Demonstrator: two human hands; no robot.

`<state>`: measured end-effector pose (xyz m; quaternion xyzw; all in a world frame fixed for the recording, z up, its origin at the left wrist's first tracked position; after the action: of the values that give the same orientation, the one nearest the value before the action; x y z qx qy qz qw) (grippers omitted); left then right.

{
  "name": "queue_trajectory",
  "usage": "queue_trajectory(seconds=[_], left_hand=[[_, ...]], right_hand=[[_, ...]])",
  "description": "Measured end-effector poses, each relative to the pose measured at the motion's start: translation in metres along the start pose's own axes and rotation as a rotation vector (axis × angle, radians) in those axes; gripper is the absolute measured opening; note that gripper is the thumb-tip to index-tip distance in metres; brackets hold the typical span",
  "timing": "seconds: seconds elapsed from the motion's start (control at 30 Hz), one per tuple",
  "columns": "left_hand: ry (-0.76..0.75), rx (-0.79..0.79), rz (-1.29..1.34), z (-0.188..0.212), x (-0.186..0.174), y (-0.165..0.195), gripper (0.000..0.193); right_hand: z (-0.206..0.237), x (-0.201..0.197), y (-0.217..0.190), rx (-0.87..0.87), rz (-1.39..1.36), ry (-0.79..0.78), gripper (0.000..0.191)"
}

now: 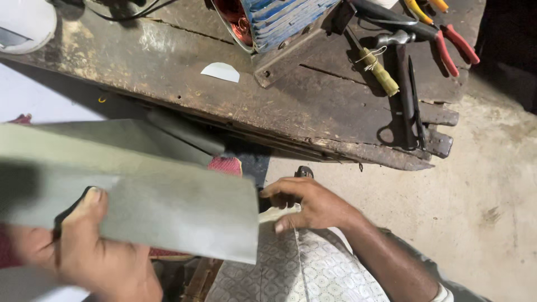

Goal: The person places a white insulating paper into the stator slots of an electric motor, then cuts a strip from a gray insulating sheet using a knife and scissors. They trim the strip to fit the stator and insert it into the winding area.

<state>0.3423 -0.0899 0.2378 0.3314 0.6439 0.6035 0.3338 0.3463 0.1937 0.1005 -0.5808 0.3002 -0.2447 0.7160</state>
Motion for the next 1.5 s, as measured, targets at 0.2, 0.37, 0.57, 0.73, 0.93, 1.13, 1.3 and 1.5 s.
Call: queue_trajectory(seconds=[0.2, 0.37, 0.57, 0.73, 0.93, 1.13, 1.3, 1.5], left_hand=[[-0.309, 0.772, -0.445, 0.009, 0.060, 0.101, 0.038], [-0.461, 1.378, -0.784, -0.010, 0.132, 0.155, 0.047], [-1.214, 1.715, -1.161, 0.035, 0.235, 0.110, 0.057], [-1.557, 1.627, -1.423, 0.059, 0.281, -0.034, 0.051], [-1.531, 1.574, -1.394, 0.071, 0.289, -0.157, 0.042], [-1.685, 1.464, -1.399, 0.071, 0.293, -0.165, 0.036], [-1.700, 1.166, -1.226, 0.062, 0.302, -0.153, 0.039], [-1.367, 1.091, -0.907, 0.055, 0.317, -0.162, 0.048]], right_hand=[[0.006, 0.000, 0.013, 0.129, 0.079, 0.182, 0.056], [0.041, -0.026, 0.015, 0.279, -0.061, 0.410, 0.038], [0.092, -0.058, 0.038, 0.064, -0.345, 0.692, 0.042], [0.150, -0.101, 0.053, 0.184, -0.298, 1.319, 0.035], [0.153, -0.098, 0.017, 0.066, 0.372, 1.133, 0.081], [0.104, -0.121, 0.021, 0.533, 0.375, 0.877, 0.099], [0.108, -0.192, 0.026, 0.581, 0.403, 0.896, 0.063], [0.132, -0.256, -0.007, 0.785, 1.197, 0.645, 0.054]])
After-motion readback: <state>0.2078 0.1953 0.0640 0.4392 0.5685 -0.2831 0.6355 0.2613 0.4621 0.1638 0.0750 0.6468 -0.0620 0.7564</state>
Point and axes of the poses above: each hand's wrist, its own z-axis away from the middle knuckle, its own x-axis out of the palm, y = z × x, the point moved 2 cm from there along -z, towards the middle knuckle, and after that the axes turned 7 degrees about -y, right-handed, at the moved point
